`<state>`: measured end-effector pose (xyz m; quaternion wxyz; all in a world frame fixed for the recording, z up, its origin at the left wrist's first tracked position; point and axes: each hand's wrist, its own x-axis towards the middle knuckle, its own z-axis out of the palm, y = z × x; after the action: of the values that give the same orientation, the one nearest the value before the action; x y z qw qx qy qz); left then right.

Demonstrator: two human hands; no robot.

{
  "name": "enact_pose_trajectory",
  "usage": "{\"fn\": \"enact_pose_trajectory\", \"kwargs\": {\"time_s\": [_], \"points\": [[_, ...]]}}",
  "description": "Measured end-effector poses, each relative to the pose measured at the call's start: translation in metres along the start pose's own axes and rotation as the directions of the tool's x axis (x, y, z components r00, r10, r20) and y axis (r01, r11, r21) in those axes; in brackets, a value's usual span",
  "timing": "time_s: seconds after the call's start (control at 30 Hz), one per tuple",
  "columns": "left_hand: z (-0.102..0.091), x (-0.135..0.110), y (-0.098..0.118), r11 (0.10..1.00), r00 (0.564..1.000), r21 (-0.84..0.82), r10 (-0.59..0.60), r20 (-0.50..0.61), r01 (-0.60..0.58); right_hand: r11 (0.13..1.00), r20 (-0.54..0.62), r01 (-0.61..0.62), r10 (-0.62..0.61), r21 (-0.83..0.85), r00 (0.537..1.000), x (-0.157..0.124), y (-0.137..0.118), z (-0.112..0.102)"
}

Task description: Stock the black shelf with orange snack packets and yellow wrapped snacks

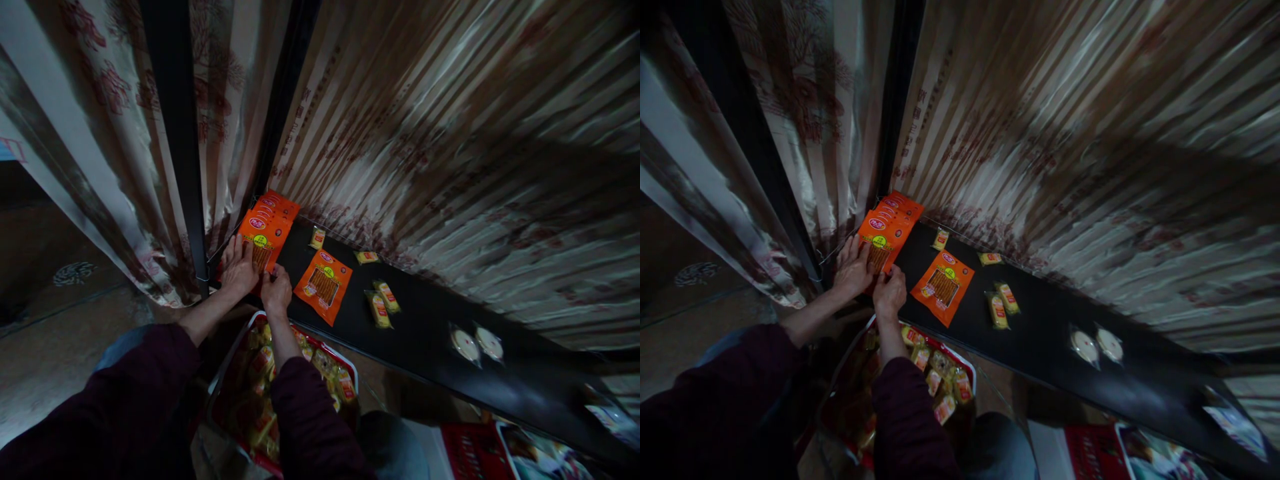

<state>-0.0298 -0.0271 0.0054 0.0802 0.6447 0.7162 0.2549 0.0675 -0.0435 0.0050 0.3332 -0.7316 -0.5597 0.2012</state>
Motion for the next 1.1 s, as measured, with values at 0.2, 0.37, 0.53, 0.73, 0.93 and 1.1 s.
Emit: {"fn": "enact_pose_trajectory", "kwargs": {"time_s": [0.2,0.37,0.53,0.73,0.93,1.1], "points": [[0.004,0.001,-0.002,1.000,0.998,0.022,-0.003,0.068,0.002,0.998,-0.051,0.048,-0.046,0.039,0.998,0.002,0.004,0.002],[0.007,0.003,-0.005,1.000,0.993,0.012,-0.015,0.120,0.014,0.975,-0.067,0.209,-0.205,0.074,0.977,0.010,0.006,0.008],[0.007,0.007,-0.006,1.000,0.990,0.021,-0.002,0.139,-0.001,0.977,-0.031,0.200,-0.198,0.075,0.980,0.017,0.008,0.015],[0.006,0.010,-0.006,0.999,0.989,0.026,0.015,0.146,-0.019,0.975,-0.031,0.186,-0.184,0.119,0.982,0.021,0.009,0.018],[0.010,0.014,-0.006,0.999,0.991,0.028,0.013,0.130,-0.017,0.979,-0.046,0.161,-0.156,0.121,0.987,0.023,0.010,0.020],[0.009,0.018,-0.007,1.000,0.990,0.021,0.007,0.144,-0.010,0.982,-0.024,0.178,-0.177,0.066,0.984,0.021,0.004,0.017]]}}
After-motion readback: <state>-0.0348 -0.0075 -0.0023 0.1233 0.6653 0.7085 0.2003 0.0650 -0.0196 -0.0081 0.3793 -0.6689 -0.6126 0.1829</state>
